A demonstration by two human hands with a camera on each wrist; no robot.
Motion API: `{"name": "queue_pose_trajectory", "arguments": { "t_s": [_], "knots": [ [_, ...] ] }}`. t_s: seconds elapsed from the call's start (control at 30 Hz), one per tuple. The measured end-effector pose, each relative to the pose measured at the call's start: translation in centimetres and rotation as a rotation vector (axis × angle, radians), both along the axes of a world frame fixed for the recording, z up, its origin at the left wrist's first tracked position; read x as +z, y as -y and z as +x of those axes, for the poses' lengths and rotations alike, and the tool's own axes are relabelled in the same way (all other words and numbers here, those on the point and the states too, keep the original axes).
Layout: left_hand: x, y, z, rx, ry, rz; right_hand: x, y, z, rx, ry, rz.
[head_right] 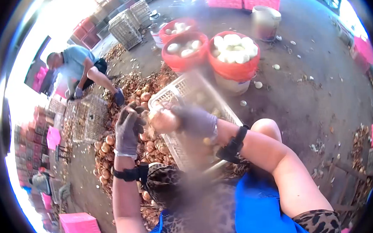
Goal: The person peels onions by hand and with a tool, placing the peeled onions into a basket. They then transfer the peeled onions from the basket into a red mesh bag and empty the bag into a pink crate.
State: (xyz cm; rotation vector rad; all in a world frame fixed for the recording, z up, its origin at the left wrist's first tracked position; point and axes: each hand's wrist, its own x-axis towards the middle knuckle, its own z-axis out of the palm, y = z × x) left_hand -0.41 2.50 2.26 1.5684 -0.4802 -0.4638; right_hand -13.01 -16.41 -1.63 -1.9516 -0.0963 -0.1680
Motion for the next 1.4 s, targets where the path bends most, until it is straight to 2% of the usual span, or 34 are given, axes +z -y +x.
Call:
{"name": "queue_pose_trajectory", "arguments": {
  "t_s": [0.03, 0.1, 0.13, 0.17, 0.2, 0.23, 0.3, 0.33, 0.4, 0.43, 0.5, 0.6, 0.7, 0.87, 0.97, 1.07, 1.2, 1.27, 1.3, 1.33, 1.37, 1.4],
  "knots": [
    [-0.6, 1.1, -0.9, -0.065, 0.093, -0.028, -0.2, 1.0, -0.6, -0.051, 0.04, -0.178],
    [-1.0, 3.9, -4.6, -0.165, -0.004, -0.208, -0.8, 2.3, -1.4, -0.142, 0.061, -0.383],
    [-4.1, 4.7, -5.1, -0.192, 0.095, -0.264, -1.1, 2.8, -1.8, -0.176, 0.056, -0.409],
    [-4.0, 6.1, -6.9, -0.123, 0.064, -0.228, -1.5, 3.2, -2.0, -0.203, 0.05, -0.399],
    [-3.5, 7.1, -8.6, -0.05, 0.033, -0.193, -1.8, 3.6, -2.0, -0.209, 0.021, -0.273],
    [-3.2, 7.5, -9.2, -0.089, -0.039, -0.239, -2.1, 4.1, -2.1, -0.22, -0.005, -0.146],
    [-4.1, 7.4, -8.5, -0.143, -0.204, -0.381, -3.0, 4.6, -2.0, -0.313, -0.019, -0.091],
    [-4.8, 7.2, -7.7, -0.168, -0.281, -0.456, -3.5, 5.0, -1.7, -0.402, -0.001, -0.169],
    [-6.6, 6.2, -5.8, -0.151, -0.317, -0.493, -4.4, 5.3, -1.7, -0.423, 0.211, -0.453],
    [-6.9, 5.7, -5.3, -0.17, -0.344, -0.511, -4.2, 4.9, -2.5, -0.355, 0.405, -0.651],
    [-7.1, 5.7, -5.0, -0.15, -0.345, -0.534, -2.9, 3.9, -3.9, -0.171, 0.173, -0.322],
    [-6.7, 5.5, -4.7, -0.142, -0.216, -0.468, -3.4, 3.1, -4.1, -0.11, 0.037, -0.374],
    [-6.6, 5.5, -4.8, -0.121, -0.214, -0.502, -3.0, 3.1, -3.9, -0.059, -0.072, -0.251],
    [-6.8, 4.7, -4.3, -0.08, -0.101, -0.441, -2.9, 2.6, -3.3, -0.014, -0.124, -0.304],
    [-5.3, 4.9, -5.2, 0.036, 0.129, -0.267, -2.2, 2.6, -3.3, -0.01, -0.245, -0.38],
    [-6.4, 4.2, -4.6, -0.006, 0.02, -0.297, -0.8, 2.5, -2.8, -0.011, -0.392, -0.509],
    [-8.1, 4.1, -5.1, -0.177, -0.6, -0.568, 0.8, 3.1, -2.7, 0.063, -0.468, -0.687],
    [-8.4, 4.6, -5.3, -0.048, -0.308, -0.389, -0.3, 3.3, -2.7, -0.049, -0.403, -0.691],
    [-7.9, 5.2, -5.4, 0.001, -0.078, -0.338, -1.0, 3.4, -2.8, -0.11, -0.373, -0.692],
    [-7.5, 5.7, -5.6, 0.049, 0.149, -0.289, -1.5, 3.6, -2.8, -0.084, -0.381, -0.69],
    [-7.4, 5.7, -5.8, 0.044, 0.134, -0.251, -1.9, 3.8, -2.7, -0.051, -0.385, -0.694],
    [-7.4, 5.8, -5.9, -0.046, -0.074, -0.331, -2.0, 4.0, -2.4, -0.016, -0.385, -0.703]
  ]
}}
